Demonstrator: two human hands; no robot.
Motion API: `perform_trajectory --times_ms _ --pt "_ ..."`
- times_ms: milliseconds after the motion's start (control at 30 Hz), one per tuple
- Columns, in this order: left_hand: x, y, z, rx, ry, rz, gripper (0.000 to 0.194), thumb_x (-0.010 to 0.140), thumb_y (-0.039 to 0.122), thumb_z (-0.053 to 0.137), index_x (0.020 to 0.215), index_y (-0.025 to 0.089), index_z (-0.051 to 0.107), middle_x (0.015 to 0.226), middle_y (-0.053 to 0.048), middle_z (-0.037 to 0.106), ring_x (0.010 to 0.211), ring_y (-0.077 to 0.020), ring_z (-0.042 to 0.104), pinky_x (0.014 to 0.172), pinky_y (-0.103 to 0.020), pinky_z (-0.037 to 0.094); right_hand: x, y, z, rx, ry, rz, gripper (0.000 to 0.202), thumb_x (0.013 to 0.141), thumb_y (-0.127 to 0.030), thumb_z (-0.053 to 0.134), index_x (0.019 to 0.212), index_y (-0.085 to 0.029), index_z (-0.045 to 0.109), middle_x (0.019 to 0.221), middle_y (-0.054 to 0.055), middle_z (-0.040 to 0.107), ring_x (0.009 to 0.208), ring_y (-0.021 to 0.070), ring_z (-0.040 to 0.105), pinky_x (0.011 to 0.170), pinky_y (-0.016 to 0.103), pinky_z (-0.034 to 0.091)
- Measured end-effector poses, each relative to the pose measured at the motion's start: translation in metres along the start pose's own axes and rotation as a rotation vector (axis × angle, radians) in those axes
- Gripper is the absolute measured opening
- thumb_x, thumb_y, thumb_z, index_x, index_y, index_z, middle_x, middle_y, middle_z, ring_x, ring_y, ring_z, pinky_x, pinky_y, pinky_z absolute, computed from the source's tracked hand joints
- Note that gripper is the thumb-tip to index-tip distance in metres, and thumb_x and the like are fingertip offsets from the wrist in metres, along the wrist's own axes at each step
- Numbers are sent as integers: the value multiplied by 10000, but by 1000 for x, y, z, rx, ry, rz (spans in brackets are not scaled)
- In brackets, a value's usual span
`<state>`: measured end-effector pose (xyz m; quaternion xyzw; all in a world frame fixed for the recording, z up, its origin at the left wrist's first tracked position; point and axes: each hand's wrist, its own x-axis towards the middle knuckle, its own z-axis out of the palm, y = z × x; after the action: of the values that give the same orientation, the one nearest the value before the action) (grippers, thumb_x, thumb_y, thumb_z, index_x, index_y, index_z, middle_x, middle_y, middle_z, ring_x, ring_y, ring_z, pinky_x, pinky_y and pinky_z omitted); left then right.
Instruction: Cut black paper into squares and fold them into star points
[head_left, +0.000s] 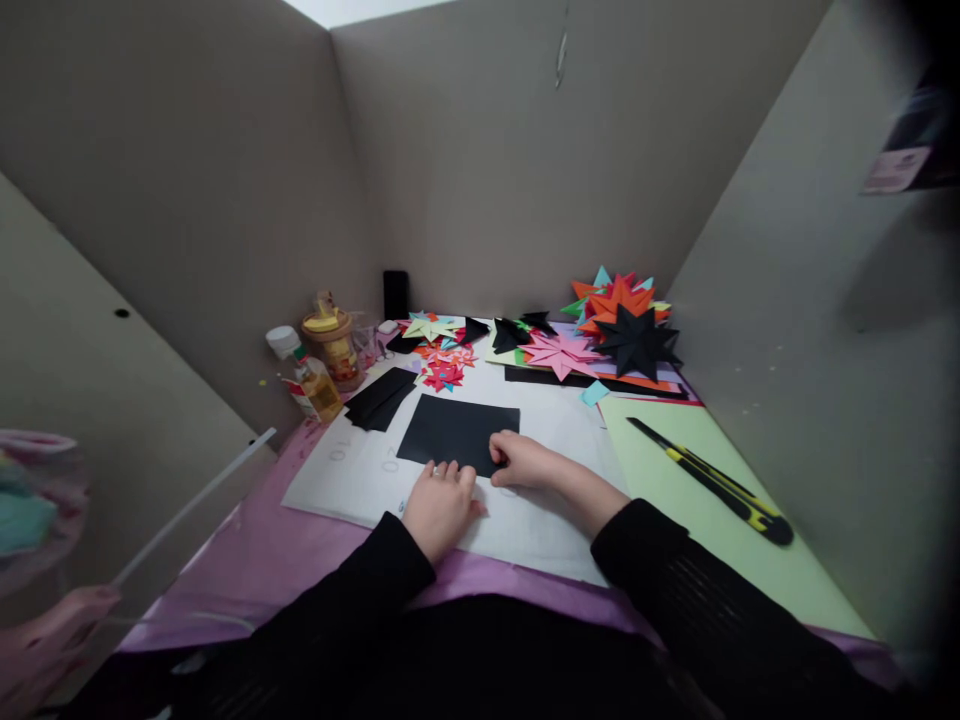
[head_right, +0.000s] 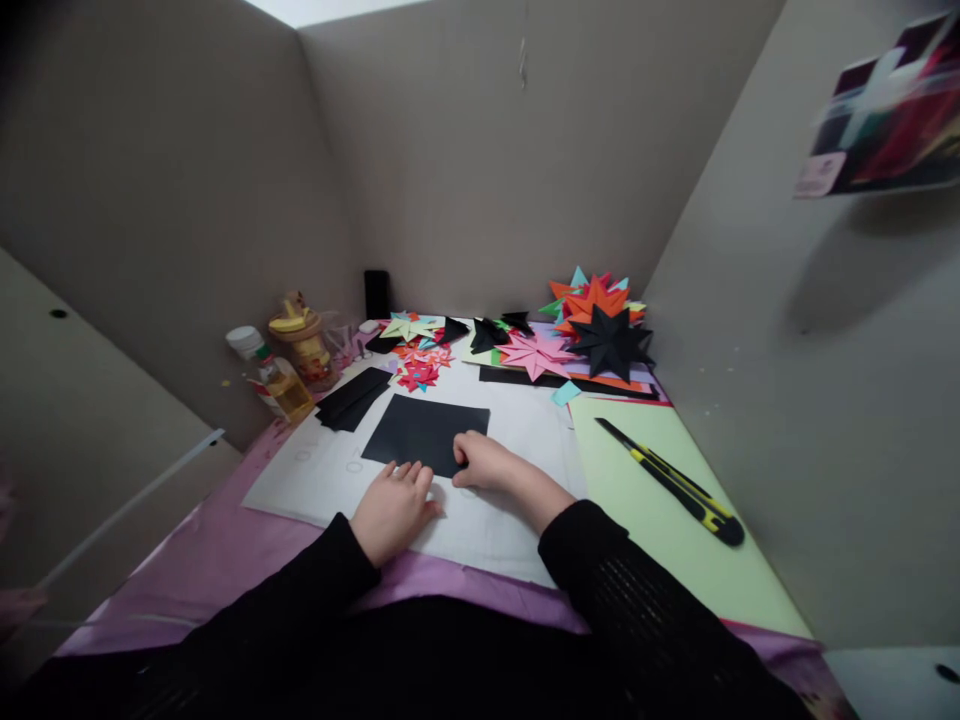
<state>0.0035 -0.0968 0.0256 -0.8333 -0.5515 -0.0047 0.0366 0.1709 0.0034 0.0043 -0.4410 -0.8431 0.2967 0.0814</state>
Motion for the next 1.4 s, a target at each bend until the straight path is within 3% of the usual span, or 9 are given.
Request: perform_trajectory --times_ms 200,433,567,800,900,1033,1133,1233,1400 --pt "-7 -24 -2 -6 -19 -38 219 854 332 536 945 134 513 840 -103 678 933 -257 633 945 -400 389 -2 0 0 1 0 -8 295 582 -201 724 717 -200 462 764 -30 438 626 107 416 552 214 292" --pt "-22 -59 0 25 -20 -145 187 869 295 504 935 121 515 815 -120 680 922 -253 649 961 -396 382 -3 -1 1 9 6 -1 283 585 -194 709 700 -201 451 754 -30 438 611 105 409 541 214 288" --pt "-28 -71 1 51 -12 -179 216 868 299 508 962 106 532 903 -151 686 978 -266 630 975 -422 371 -2 1 2 16 4 -1 287 580 -189 709 703 -201 450 763 -31 439 606 102 408 537 213 288" --pt "-34 -64 4 105 30 -218 263 870 274 495 1051 101 575 1121 -191 639 1081 -306 566 1025 -525 273 -4 0 4 16 10 -3 262 591 -180 695 710 -199 462 759 -30 439 624 106 414 553 214 295" --pt "-34 -57 5 144 41 -249 329 871 338 502 1111 129 589 1176 -189 612 1104 -329 540 1019 -568 238 -3 -1 3 20 10 0 257 594 -179 694 715 -199 468 757 -30 443 625 107 416 549 215 293" --pt "-31 -48 5 200 20 -232 501 859 494 498 1319 298 484 1209 -188 587 1136 -384 505 968 -623 223 -2 0 3 24 7 0 271 586 -183 709 707 -198 467 759 -33 446 615 104 413 545 216 289" --pt "-28 -46 3 206 -29 -219 525 839 559 490 1333 382 454 1209 -183 589 1121 -406 510 946 -639 217 -2 1 2 29 4 -5 287 574 -193 722 705 -200 467 756 -35 447 613 104 414 545 216 290" --pt "-27 -49 1 184 -67 -228 564 825 591 488 1323 328 486 1225 -195 582 1126 -413 505 948 -646 211 -2 2 3 35 11 -6 284 574 -189 718 697 -200 463 746 -36 439 613 106 411 548 217 293" --pt "-29 -51 5 126 -27 -296 611 855 562 453 1236 97 562 1264 -233 556 1212 -427 425 983 -657 187 -1 3 3 54 28 -9 266 574 -178 716 692 -196 478 740 -35 444 614 107 417 549 217 297"
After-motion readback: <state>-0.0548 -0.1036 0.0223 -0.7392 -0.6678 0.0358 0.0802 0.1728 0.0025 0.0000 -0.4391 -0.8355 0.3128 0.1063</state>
